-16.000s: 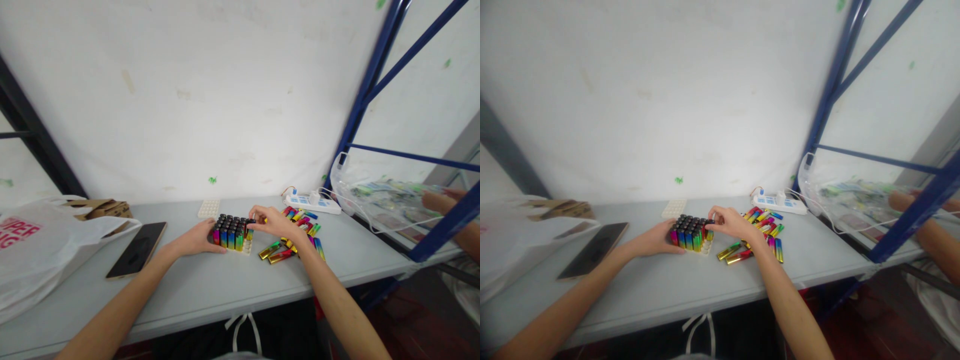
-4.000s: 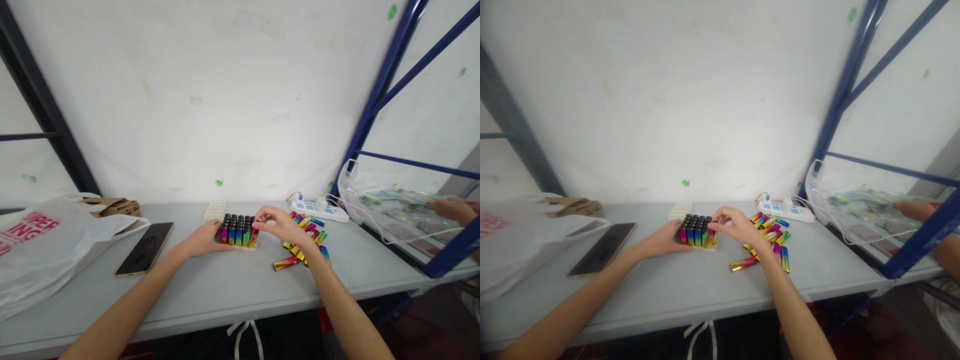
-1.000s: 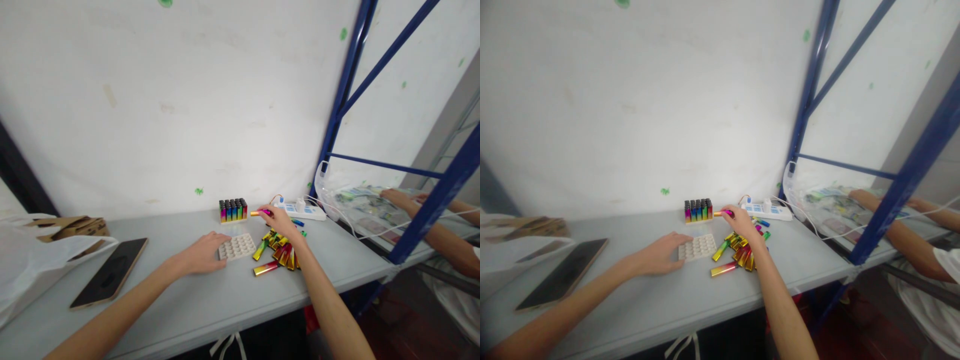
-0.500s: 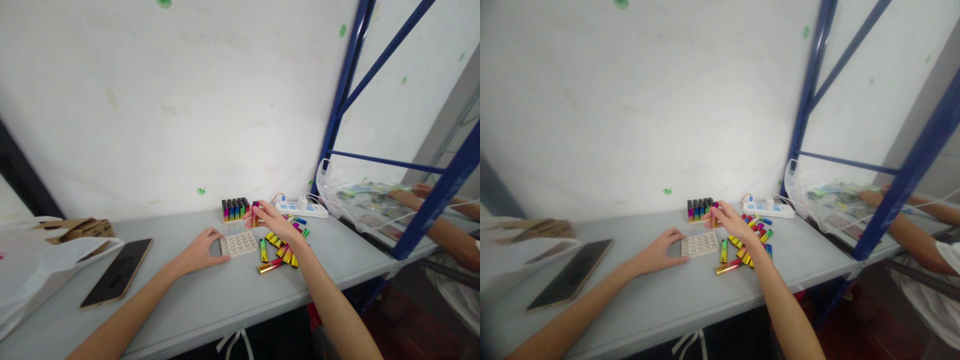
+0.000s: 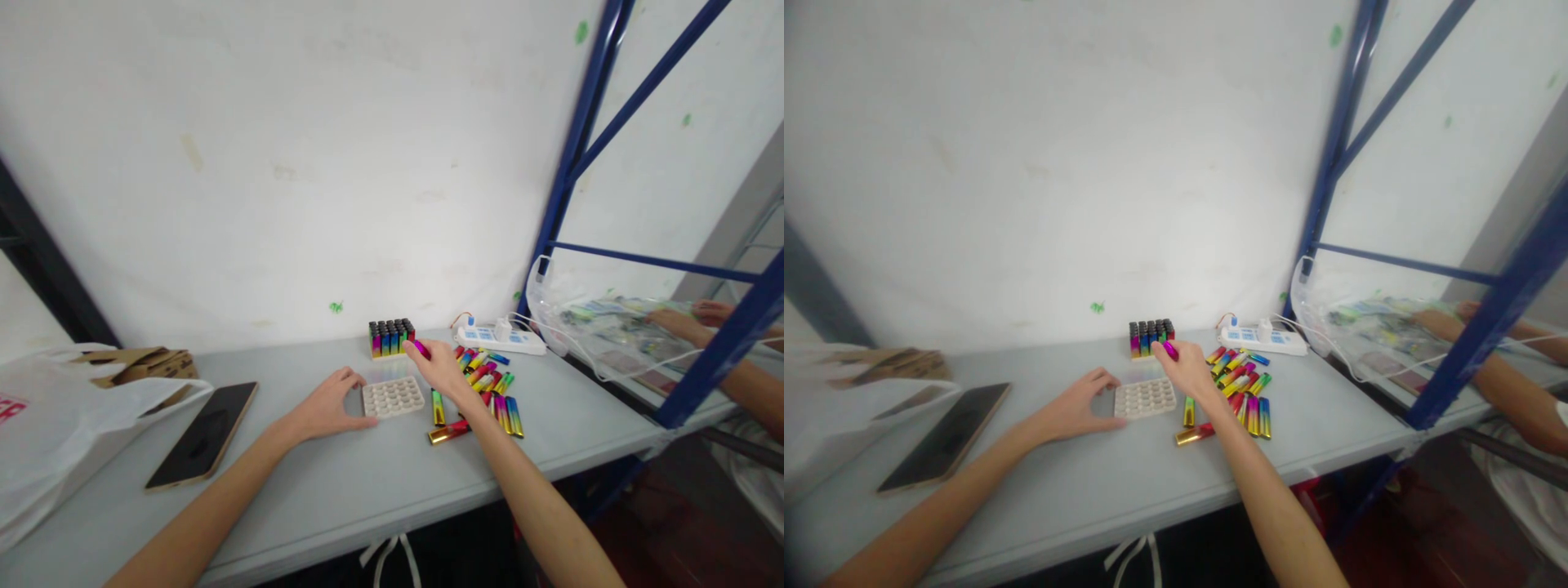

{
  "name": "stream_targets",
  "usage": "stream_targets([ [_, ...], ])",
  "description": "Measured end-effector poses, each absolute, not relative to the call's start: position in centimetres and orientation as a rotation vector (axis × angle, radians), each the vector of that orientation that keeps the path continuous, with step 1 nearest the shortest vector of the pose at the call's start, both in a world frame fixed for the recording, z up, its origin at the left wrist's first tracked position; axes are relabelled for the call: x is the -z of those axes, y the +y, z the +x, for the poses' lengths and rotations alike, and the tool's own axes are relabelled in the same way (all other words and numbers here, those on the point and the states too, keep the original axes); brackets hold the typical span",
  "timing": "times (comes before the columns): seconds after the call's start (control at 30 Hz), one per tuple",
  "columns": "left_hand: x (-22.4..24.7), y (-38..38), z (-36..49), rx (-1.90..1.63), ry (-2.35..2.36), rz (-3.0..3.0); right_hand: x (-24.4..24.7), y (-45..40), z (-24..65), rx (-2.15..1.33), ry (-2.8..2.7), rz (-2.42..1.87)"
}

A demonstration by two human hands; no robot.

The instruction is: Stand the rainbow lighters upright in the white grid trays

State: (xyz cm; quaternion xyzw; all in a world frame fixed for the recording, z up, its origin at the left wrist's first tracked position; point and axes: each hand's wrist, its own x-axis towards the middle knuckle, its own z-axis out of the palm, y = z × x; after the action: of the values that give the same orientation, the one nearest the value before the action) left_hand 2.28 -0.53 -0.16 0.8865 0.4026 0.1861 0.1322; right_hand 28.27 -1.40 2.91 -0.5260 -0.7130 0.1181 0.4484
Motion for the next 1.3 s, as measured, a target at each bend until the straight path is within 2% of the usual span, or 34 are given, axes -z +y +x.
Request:
stream_targets([
  [0.97, 1.1, 0.3, 2.3, -0.619, 1.145, 2.557, -2.5, -1.4, 28.1, -0.199, -1.780, -1.321],
  [1.17, 1.0, 0.1, 2.9, -0.675, 1.128, 2.575, -2.3, -1.6, 27.9, -0.299, -1.960, -1.155],
  [1.3, 1.1, -0.2, 3.5, -0.773, 1.134, 2.559, -2.3, -1.8, 27.7, -0.178, -2.097, -1.041],
])
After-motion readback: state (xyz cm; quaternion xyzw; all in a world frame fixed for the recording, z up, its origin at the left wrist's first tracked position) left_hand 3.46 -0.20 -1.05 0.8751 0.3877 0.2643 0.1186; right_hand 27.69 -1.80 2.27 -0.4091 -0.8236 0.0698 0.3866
